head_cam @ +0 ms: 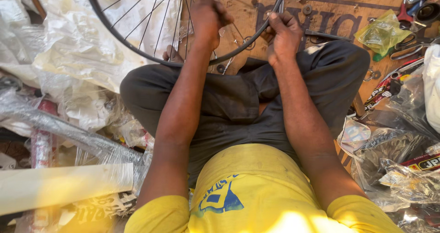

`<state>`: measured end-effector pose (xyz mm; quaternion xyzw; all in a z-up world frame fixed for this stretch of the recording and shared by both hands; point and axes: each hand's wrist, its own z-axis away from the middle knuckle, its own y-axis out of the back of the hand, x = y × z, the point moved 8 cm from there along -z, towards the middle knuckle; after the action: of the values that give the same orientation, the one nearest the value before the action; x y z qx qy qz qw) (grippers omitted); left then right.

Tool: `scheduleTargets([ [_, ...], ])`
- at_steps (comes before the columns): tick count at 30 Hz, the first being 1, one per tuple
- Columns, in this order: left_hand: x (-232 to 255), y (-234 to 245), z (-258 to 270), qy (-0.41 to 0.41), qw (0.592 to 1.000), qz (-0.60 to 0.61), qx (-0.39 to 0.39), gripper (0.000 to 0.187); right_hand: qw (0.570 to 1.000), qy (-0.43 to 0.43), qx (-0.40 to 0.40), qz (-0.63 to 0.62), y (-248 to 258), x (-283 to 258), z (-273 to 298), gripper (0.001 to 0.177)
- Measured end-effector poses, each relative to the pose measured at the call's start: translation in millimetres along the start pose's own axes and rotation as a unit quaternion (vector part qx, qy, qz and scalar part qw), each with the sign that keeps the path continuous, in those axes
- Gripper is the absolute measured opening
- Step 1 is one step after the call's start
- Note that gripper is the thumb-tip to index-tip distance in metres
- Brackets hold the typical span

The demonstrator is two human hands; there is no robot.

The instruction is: The person sits on the floor and works on a bicycle wheel, using a wrench to tighten the spokes. The person systematically moves around the rim, adjusting the tension of the spokes to true the wheel.

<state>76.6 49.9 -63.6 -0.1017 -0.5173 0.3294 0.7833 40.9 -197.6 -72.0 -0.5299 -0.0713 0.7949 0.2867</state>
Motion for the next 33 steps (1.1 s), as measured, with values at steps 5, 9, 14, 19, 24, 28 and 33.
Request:
scheduleTargets([
  [5, 1, 5, 9, 0.048, 0.954, -0.292, -0.045, 0.021, 0.998, 0.031, -0.049, -0.025, -20, -21, 11, 0.011],
  [9, 21, 6, 40, -0.028, 0.879, -0.463, -0.11, 0.02, 0.994, 0.05, -0.092, -0.019, -37, -33, 17, 0.011],
  [14, 9, -1, 76, 0.023, 0.849, -0.515, -0.113, 0.021, 0.993, 0.049, -0.1, -0.025, -38, -33, 22, 0.012],
  [19, -2, -19, 73, 0.143, 0.924, -0.316, -0.163, 0.018, 0.993, 0.075, -0.067, 0.065, -28, -32, 41, 0.014],
  [24, -13, -35, 59, 0.133, 0.946, -0.251, -0.157, 0.018, 0.975, 0.105, -0.081, 0.176, -37, -18, 80, 0.008],
  [28, -19, -41, 47, 0.107, 0.962, -0.208, -0.14, 0.021, 0.962, 0.151, -0.074, 0.216, -42, -25, 85, 0.011],
  [33, -17, -42, 46, 0.116, 0.967, -0.19, -0.128, 0.024, 0.941, 0.222, -0.116, 0.225, -53, -32, 84, 0.01],
])
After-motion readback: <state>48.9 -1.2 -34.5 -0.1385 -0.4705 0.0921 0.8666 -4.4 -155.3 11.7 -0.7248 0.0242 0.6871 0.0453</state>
